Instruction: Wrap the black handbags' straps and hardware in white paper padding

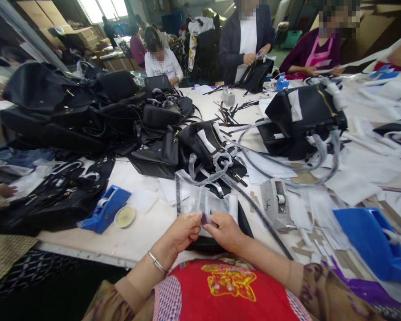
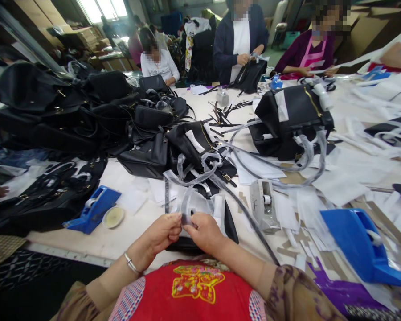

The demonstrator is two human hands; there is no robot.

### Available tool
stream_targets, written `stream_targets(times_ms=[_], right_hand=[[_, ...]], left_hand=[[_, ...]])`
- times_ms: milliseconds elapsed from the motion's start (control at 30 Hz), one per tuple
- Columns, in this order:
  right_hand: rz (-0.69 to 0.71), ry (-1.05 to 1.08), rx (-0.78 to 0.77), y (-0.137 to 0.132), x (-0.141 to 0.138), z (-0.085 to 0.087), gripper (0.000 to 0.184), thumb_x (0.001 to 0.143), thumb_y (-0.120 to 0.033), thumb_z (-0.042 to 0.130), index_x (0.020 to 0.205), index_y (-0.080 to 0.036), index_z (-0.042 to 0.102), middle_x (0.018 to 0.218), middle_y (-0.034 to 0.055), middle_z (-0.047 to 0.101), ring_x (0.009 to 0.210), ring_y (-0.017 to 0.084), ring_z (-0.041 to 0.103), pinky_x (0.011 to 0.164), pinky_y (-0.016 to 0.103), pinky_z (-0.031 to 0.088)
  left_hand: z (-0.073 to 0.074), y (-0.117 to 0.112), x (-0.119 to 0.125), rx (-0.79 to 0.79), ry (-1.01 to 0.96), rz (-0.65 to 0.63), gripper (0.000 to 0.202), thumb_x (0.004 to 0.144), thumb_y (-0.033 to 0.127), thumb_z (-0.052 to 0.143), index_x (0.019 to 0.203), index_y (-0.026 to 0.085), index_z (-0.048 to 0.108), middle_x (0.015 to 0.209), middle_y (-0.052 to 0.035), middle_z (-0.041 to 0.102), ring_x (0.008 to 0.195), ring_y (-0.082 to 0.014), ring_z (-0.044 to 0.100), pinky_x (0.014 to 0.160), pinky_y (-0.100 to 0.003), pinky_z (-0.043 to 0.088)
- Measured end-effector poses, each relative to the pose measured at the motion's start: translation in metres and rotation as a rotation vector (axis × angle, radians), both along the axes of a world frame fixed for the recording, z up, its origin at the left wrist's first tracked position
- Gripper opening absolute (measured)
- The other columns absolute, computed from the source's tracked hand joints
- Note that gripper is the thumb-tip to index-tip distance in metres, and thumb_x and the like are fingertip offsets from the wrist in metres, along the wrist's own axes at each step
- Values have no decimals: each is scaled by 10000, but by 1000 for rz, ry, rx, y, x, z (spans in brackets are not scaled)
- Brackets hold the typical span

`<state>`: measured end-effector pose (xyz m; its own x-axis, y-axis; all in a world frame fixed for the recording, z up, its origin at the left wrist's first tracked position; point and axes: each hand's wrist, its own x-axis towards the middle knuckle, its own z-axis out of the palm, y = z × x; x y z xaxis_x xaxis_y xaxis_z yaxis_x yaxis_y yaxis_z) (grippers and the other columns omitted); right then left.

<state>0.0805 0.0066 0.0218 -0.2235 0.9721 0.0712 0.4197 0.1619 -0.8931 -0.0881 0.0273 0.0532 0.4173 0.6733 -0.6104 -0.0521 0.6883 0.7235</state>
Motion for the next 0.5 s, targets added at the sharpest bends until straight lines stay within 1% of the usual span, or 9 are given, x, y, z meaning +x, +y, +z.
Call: stream_targets(times_ms=[67,133,167,233,300,367,400,433,500], right_hand=[[80,-163,197,-1,4,-2,194,874,-220,536,689,-171,563,700,32,529,650,134,434,597,276,312],[110,-202,217,3,10,-3,156,887,-222,524,757,-173,594,767,58,559,675,145,446,602,280,324],[118,-164,163,7,14,-2,159,874,-257,560,741,-175,585,765,55,555,673,144,445,593,275,326],[135,40,-89,17,20,0,272,851,-394,605,693,-181,542,709,23,514,614,123,412,540,251,306],[141,348,-492,28,24,2,408,832,-569,567,692,-193,493,636,-23,442,503,84,304,460,226,231],[103,616,-849,38,23,0,449,778,-636,576,720,-209,448,590,-67,375,445,60,168,421,220,132],[69,701,-948,42,21,-1,454,729,-627,623,728,-217,427,576,-85,351,440,54,131,418,223,104],[33,738,-986,45,17,-4,457,683,-596,670,718,-224,407,555,-99,321,437,53,116,419,226,92],[-34,672,-889,49,9,-10,423,675,-527,688,666,-226,391,513,-107,267,435,60,140,432,232,107]], left_hand=[[-3,7,3,-62,-57,84,486,641,478,815,726,193,431,548,117,262,464,-35,140,447,-191,96],[-7,10,7,-41,-41,128,462,633,441,820,725,193,441,540,116,268,458,-38,158,443,-192,110],[-9,10,9,5,4,138,424,659,444,795,720,190,462,530,112,273,455,-43,171,443,-197,126],[-10,8,12,196,167,95,321,729,426,727,701,173,532,523,86,322,471,-63,242,462,-208,191],[-8,6,12,479,369,-2,238,772,354,682,666,159,596,555,47,401,540,-91,344,522,-225,266],[-5,6,10,709,513,-94,195,782,282,663,634,163,622,599,23,456,621,-117,412,592,-240,307],[-3,7,9,761,555,-117,207,779,269,662,607,166,609,599,21,456,634,-123,418,603,-245,307],[-1,9,7,760,572,-129,231,773,272,667,584,167,587,587,24,441,625,-122,410,597,-246,300],[0,17,4,588,508,-121,297,761,339,691,574,167,538,551,45,377,560,-100,349,544,-239,260]])
